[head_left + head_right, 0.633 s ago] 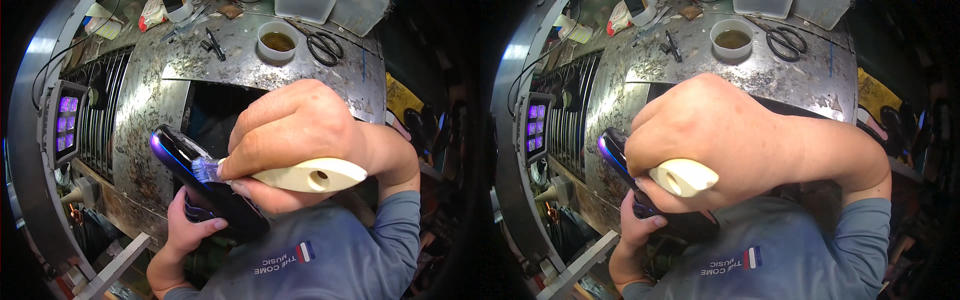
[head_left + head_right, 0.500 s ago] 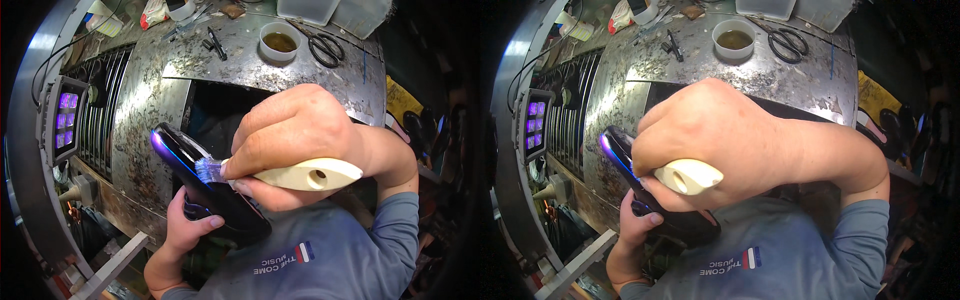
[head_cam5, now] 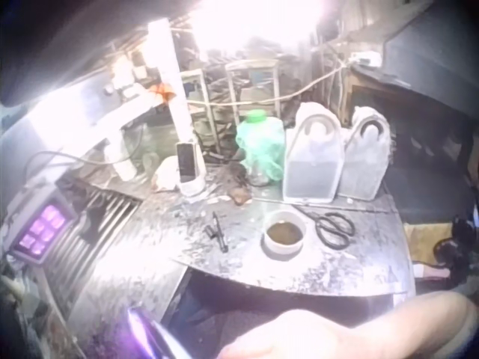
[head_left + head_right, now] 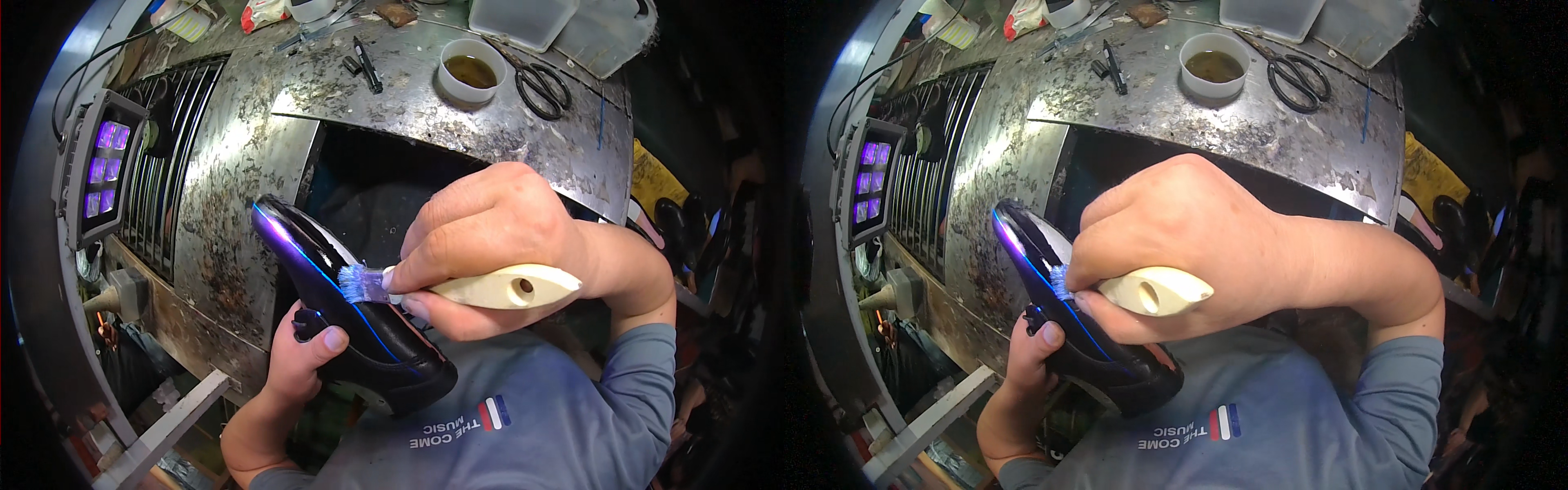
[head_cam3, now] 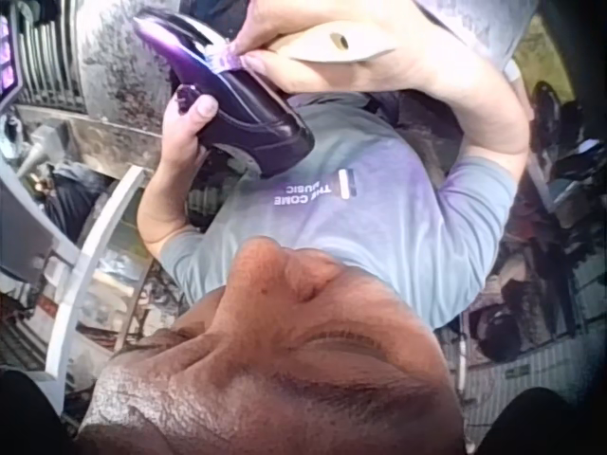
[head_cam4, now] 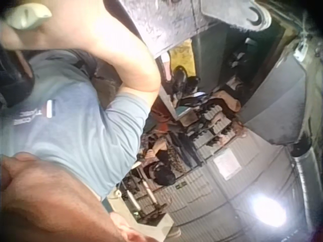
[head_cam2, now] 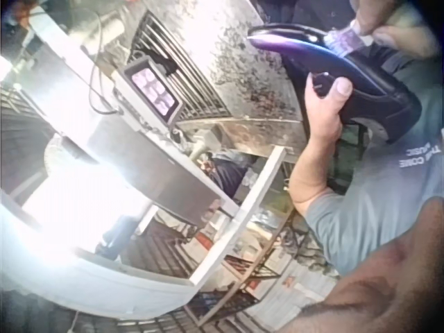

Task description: The person paints the upper surface of a black high-heeled shoe with a purple substance using a small brush. They repeatedly dip the brush into a small container of liquid on the workbench to reload the paint and apply it to the shoe's toe and side areas.

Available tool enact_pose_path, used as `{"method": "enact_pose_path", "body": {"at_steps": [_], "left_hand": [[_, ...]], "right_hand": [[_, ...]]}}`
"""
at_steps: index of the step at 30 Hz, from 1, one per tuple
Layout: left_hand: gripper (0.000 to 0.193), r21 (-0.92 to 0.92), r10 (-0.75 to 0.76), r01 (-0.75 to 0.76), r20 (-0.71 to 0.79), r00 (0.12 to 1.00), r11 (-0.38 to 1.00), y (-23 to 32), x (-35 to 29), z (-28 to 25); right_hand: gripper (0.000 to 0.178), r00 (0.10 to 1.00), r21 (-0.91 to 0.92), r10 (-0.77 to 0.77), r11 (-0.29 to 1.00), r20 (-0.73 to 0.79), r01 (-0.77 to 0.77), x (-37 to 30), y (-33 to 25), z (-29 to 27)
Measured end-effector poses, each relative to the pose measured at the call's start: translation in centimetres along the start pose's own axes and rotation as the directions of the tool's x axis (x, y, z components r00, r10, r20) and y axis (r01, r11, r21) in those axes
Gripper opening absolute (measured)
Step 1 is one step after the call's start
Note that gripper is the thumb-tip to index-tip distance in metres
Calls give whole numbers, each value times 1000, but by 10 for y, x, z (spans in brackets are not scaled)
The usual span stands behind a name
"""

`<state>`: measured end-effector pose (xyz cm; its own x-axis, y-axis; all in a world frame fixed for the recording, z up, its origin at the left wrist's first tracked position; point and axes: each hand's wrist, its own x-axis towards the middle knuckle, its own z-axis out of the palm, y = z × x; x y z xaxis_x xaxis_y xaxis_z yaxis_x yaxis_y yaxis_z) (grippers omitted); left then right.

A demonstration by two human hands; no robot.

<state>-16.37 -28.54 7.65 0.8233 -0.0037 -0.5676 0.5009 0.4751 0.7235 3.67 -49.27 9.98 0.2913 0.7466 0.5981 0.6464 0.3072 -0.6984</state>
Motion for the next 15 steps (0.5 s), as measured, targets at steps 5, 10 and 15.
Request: {"method": "enact_pose_path", "body": {"at_steps": [5,10,15], "left_hand": [[73,-25,-18,17,-37,999,1000,2,-3,0],[68,-37,17,-17,-13,1000,999,4,1,2],[65,-96,25,-30,-53,998,995,-3,-1,-1]], "right_hand": [[12,1000,27,20,999,23,-20,-2,0,3],[12,999,55,29,998,41,-31,-6,-5,6],[15,997,-37,83,996,-11,-83,-4,2,-16]]}}
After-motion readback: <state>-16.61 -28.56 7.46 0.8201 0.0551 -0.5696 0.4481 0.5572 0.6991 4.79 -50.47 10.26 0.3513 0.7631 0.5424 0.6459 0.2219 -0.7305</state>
